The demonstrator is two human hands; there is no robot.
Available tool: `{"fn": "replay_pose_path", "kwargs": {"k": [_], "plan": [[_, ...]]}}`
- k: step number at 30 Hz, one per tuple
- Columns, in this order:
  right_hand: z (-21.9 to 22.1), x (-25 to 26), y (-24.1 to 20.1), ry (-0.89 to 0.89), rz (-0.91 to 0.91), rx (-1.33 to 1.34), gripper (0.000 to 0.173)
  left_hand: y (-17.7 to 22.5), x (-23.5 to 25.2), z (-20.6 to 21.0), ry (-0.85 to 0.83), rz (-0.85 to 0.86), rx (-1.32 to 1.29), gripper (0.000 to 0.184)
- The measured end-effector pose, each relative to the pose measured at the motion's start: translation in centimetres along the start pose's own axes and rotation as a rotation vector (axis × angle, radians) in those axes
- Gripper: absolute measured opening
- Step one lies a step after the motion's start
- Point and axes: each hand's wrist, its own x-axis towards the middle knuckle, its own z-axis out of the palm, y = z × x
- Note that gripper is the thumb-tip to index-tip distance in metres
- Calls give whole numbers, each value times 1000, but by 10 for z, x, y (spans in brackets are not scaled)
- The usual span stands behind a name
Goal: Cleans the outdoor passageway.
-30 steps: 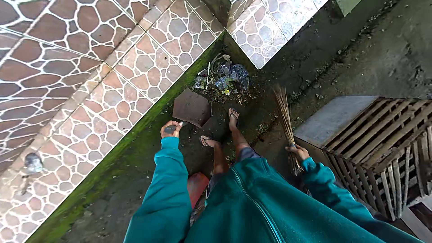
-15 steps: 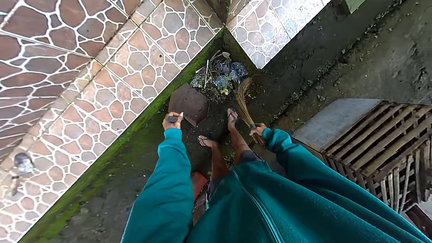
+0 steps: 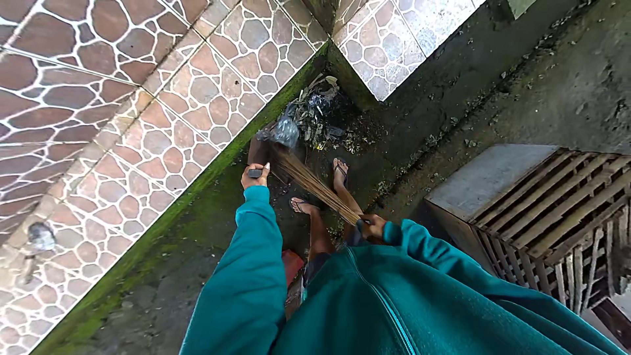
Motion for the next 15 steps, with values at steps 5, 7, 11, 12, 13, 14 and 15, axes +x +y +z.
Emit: {"fn": "replay_pose_path", "kwargs": {"k": [5, 7, 11, 12, 13, 14, 15], "plan": [[-32, -100, -14, 46, 77, -199, 86, 4, -1, -7, 53, -73, 1, 31], [-48, -116, -22, 169, 79, -159, 89, 3, -2, -7, 89, -95, -12, 33], [-112, -62, -42, 371, 35, -190, 66, 7, -7, -8, 140, -171, 2, 36], [-130, -31, -41, 452, 27, -219, 65, 6, -7, -7, 164, -185, -4, 36], [-145, 6, -35, 588, 4, -260, 67, 5, -8, -6, 185, -202, -5, 37], [-156, 34, -40, 697, 4, -286, 68, 3, -8, -5, 206, -216, -5, 38], [-163, 47, -56, 739, 34, -298, 66, 4, -8, -5, 220, -236, -4, 39]]}}
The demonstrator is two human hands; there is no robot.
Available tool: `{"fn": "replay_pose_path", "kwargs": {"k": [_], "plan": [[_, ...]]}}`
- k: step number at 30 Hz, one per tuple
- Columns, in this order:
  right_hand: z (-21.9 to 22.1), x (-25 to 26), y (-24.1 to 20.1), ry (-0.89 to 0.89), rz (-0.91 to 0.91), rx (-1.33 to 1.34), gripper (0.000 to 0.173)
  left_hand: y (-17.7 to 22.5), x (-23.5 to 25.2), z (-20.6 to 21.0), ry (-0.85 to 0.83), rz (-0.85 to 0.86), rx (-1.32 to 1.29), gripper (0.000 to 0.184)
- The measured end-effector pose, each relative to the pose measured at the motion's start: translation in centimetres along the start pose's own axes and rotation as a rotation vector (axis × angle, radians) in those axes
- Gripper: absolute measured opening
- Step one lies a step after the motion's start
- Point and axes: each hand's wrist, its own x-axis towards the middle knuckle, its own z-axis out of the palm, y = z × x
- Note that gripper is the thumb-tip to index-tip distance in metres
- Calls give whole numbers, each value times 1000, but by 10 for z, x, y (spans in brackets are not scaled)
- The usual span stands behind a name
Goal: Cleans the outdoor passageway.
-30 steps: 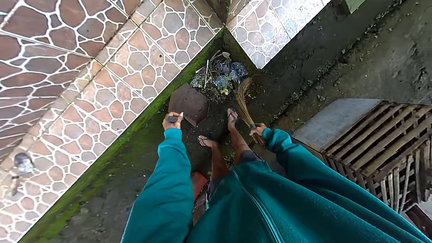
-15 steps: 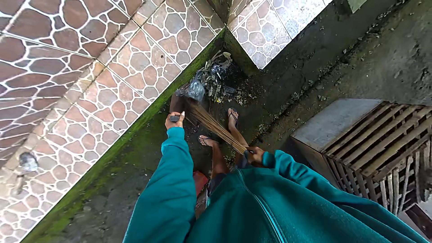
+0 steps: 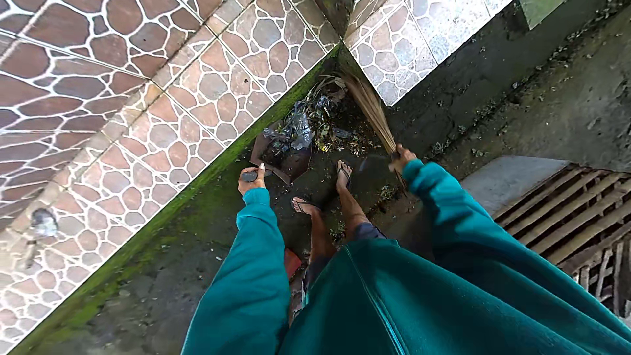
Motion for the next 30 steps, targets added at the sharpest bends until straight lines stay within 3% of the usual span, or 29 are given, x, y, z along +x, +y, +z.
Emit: {"fn": "replay_pose_path", "kwargs": {"k": [1, 2, 3, 4, 7, 14, 19, 22, 25, 30], "plan": [[-19, 7, -25, -159, 75, -79, 63, 3, -2, 0, 7, -24, 3, 40], [-49, 24, -55, -605, 205, -234, 67, 7, -4, -1, 14, -45, 7, 41], [4, 30, -17, -202, -85, -144, 54, 9, -6, -1, 17, -66, 16, 41], [34, 48, 1, -206, -143, -105, 54, 10, -7, -1, 17, -79, 25, 42], [67, 78, 2, -569, -25, -167, 70, 14, -6, 0, -2, -69, 20, 44], [81, 20, -2, -714, -201, -308, 85, 13, -5, 8, 17, -56, 6, 45], [41, -57, -62, -916, -228, -421, 68, 10, -3, 9, 30, -50, -6, 43], [33, -78, -48, -871, -238, -431, 77, 0, 4, 10, 50, -56, -29, 43], [-13, -95, -25, -796, -110, -435, 92, -5, 10, 11, 61, -58, -43, 44], [-91, -97, 4, -573, 7, -349, 89, 2, 7, 10, 52, -79, -38, 44]]}}
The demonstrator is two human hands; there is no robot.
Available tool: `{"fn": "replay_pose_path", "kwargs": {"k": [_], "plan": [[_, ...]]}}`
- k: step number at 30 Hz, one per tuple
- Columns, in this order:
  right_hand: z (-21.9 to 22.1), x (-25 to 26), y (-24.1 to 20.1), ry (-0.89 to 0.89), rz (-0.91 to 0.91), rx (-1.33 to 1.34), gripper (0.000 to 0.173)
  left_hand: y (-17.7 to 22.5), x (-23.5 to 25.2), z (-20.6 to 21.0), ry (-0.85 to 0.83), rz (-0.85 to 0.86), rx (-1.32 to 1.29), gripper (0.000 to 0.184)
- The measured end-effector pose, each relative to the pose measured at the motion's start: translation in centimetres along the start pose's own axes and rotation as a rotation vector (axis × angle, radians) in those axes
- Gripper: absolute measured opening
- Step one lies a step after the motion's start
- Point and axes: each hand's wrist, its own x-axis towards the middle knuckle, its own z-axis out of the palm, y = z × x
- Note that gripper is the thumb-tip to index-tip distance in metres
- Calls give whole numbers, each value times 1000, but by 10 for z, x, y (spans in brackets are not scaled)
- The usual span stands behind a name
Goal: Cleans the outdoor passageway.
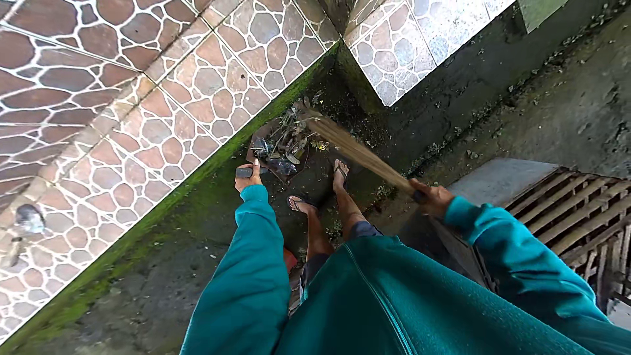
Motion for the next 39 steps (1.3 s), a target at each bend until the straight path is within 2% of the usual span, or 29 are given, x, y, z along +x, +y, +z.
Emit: {"fn": "replay_pose_path", "kwargs": {"k": [2, 4, 5, 7, 11, 13, 15, 18, 21, 25, 27, 29, 31, 33, 36, 39], "plan": [[-13, 36, 15, 145, -7, 30, 83, 2, -1, 1, 5, -7, -13, 43], [-20, 107, 25, 325, -20, 12, 82, 4, -2, 1, -2, -15, -6, 43], [-26, 140, 16, 353, -10, 6, 82, 3, -2, 1, 1, -18, -6, 43], [-29, 193, -14, 307, -9, 21, 80, 0, -1, -1, -5, -23, -18, 44], [0, 219, -77, 55, -89, -95, 65, -6, 4, 1, 19, -10, -8, 42], [4, 202, -100, -76, -134, -204, 67, -9, 5, -1, 33, -13, -19, 42], [11, 185, -103, -117, -227, -249, 70, -8, 3, -3, 30, -20, -34, 42], [7, 147, -128, -270, -151, -326, 82, -4, 1, -5, 28, -36, -77, 42], [42, 172, -108, -211, -309, -326, 83, -7, 3, -3, 17, -39, -71, 41], [74, 164, -98, -208, -432, -291, 82, -1, 2, -3, 9, -42, -58, 41], [73, 136, -107, -238, -335, -338, 84, 3, -1, -7, 8, -58, -61, 42], [60, 94, -111, -241, -199, -349, 94, 2, 0, -9, 11, -57, -72, 42], [35, 51, -101, -257, -120, -319, 93, 1, 3, -9, 17, -49, -72, 42], [18, 25, -70, -240, -91, -274, 90, 1, 4, -10, 21, -58, -73, 42], [-4, 11, -23, -102, -38, -140, 86, 1, 7, -9, 16, -56, -76, 42], [-22, 43, -4, 94, 22, -27, 79, -6, 11, -6, 27, -25, -70, 42]]}}
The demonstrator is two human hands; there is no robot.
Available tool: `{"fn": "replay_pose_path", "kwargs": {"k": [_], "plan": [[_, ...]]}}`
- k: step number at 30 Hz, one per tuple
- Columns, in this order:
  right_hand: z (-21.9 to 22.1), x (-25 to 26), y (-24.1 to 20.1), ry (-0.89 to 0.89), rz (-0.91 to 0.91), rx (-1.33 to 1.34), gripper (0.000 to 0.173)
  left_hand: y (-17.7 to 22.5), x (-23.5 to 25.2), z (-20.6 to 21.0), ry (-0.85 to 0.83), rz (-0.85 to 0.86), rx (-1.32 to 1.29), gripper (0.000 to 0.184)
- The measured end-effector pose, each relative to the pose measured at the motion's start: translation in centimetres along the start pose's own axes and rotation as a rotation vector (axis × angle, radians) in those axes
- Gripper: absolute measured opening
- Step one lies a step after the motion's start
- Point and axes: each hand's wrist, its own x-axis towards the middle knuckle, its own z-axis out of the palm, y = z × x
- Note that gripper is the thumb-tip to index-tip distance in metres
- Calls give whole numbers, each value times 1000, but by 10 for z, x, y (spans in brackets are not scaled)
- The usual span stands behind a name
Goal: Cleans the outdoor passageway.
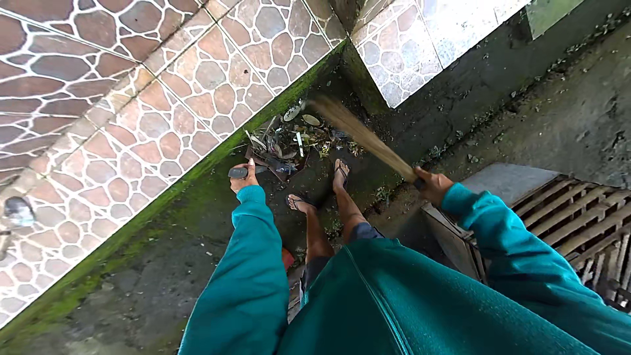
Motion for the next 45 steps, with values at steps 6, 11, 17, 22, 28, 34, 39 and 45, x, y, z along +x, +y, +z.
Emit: {"fn": "replay_pose_path", "kwargs": {"k": [6, 11, 17, 22, 28, 34, 39, 45], "plan": [[-39, 42, -107, 196, -8, 74, 68, 0, -1, 1, 14, 2, 34, 43], [56, 87, -58, 207, -294, -107, 83, 8, -4, 5, 5, -33, 50, 41], [7, 36, -13, -45, -20, -89, 87, 2, 5, 9, 8, -9, 59, 41], [48, 127, -70, 22, -45, 4, 87, 2, 1, 8, 10, -20, 40, 41], [164, 129, -111, -71, -424, -83, 72, -4, 2, 3, -15, -8, 71, 43], [127, 0, -55, -291, -159, -28, 86, -3, 0, -1, -9, 23, 103, 40], [177, -80, 57, -69, 63, 456, 91, -3, 4, 0, -32, 47, 156, 39], [223, 2, 53, 93, 214, 1026, 65, 3, 1, 2, -37, 41, 149, 38]]}}
